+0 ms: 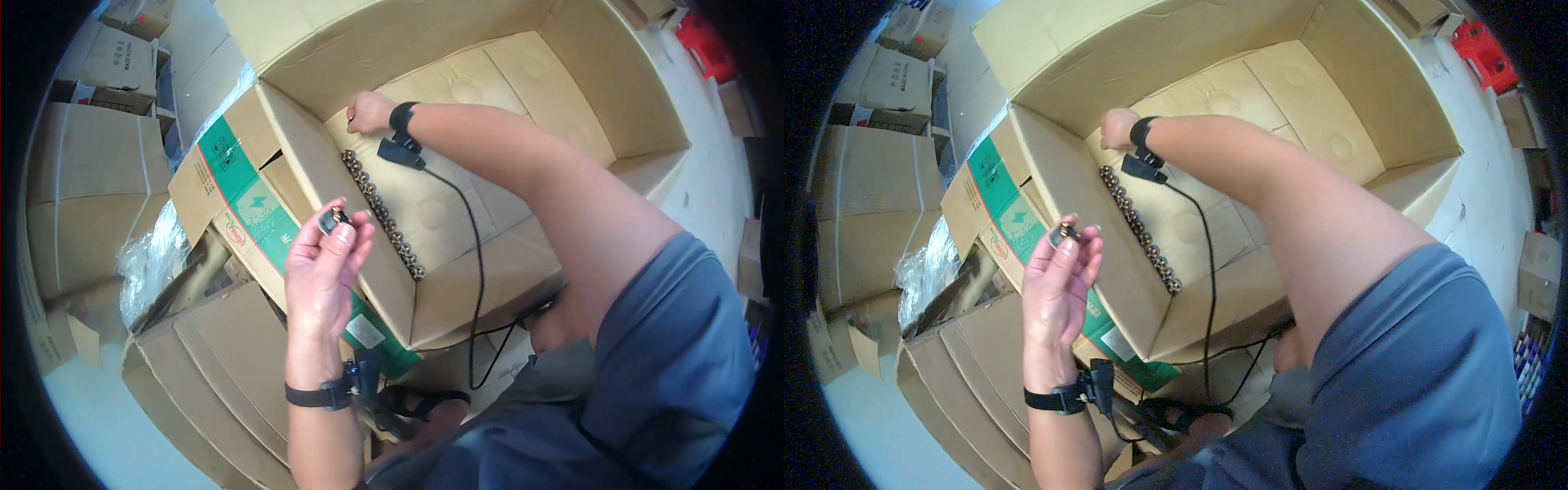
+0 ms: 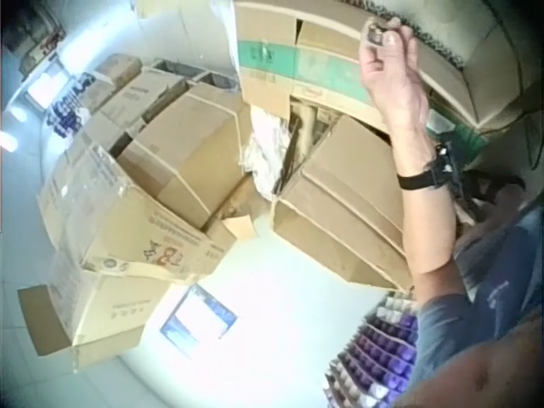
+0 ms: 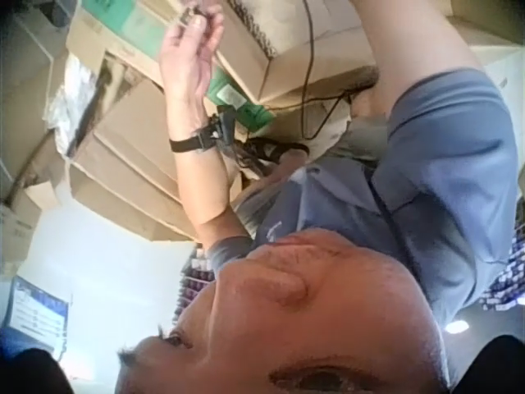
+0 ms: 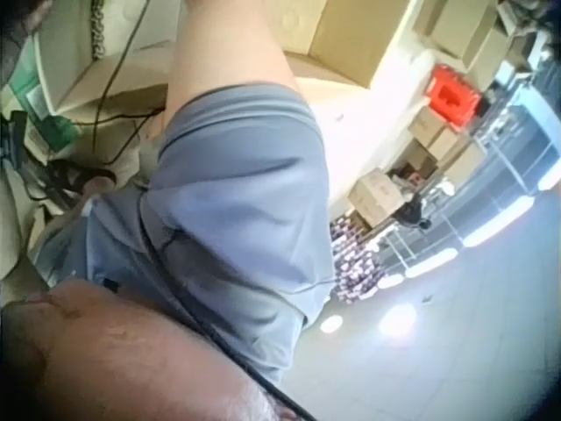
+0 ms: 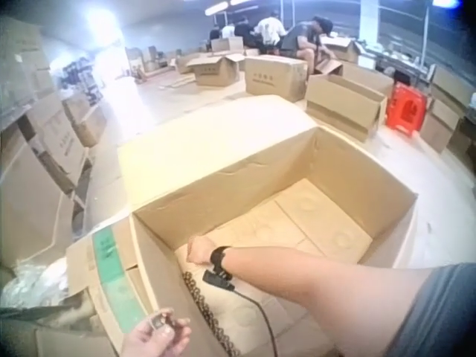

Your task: Picking up electronic components from a box and arranging them into rows in another box on the floor.

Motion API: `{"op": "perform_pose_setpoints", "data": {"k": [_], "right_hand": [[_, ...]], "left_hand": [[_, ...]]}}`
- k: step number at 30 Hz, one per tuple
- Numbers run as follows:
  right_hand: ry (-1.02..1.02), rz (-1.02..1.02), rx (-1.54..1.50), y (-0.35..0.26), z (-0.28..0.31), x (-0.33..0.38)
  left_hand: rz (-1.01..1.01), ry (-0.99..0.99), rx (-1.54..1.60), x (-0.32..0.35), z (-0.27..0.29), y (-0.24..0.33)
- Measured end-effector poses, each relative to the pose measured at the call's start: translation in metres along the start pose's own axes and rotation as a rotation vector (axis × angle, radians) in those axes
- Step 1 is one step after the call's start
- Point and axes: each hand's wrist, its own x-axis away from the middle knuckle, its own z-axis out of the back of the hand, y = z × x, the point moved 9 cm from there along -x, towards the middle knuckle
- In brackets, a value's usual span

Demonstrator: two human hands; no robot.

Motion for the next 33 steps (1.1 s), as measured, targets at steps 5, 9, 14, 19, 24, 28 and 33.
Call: {"op": "perform_pose_setpoints", "data": {"k": [5, 9, 14, 19, 24, 28, 33], "right_hand": [[-0.039, -0.113, 0.026, 0.026, -0.051, -0.028], [-0.017, -0.106, 0.008, 0.002, -0.070, -0.031], [-0.126, -0.085, 0.032, -0.008, -0.067, -0.023], [-0.273, 0.035, 0.107, -0.015, -0.061, -0.019], [-0.475, -0.015, -0.389, -0.023, -0.010, 0.006], [-0.687, 0.245, -0.680, -0.099, 0.075, 0.090], [-0.772, 0.609, -0.673, -0.169, 0.114, 0.143]], "left_hand": [[0.003, 0.039, -0.106, -0.004, -0.007, -0.011], [-0.013, 0.098, -0.157, -0.003, 0.002, -0.016], [-0.004, 0.110, -0.150, -0.003, -0.004, -0.015], [0.021, 0.134, -0.184, -0.003, -0.005, -0.014], [-0.100, 0.193, -0.431, 0.000, -0.016, -0.008], [-0.108, 0.138, -0.443, -0.006, -0.024, -0.005], [-0.004, 0.013, -0.038, -0.012, -0.007, -0.004]]}}
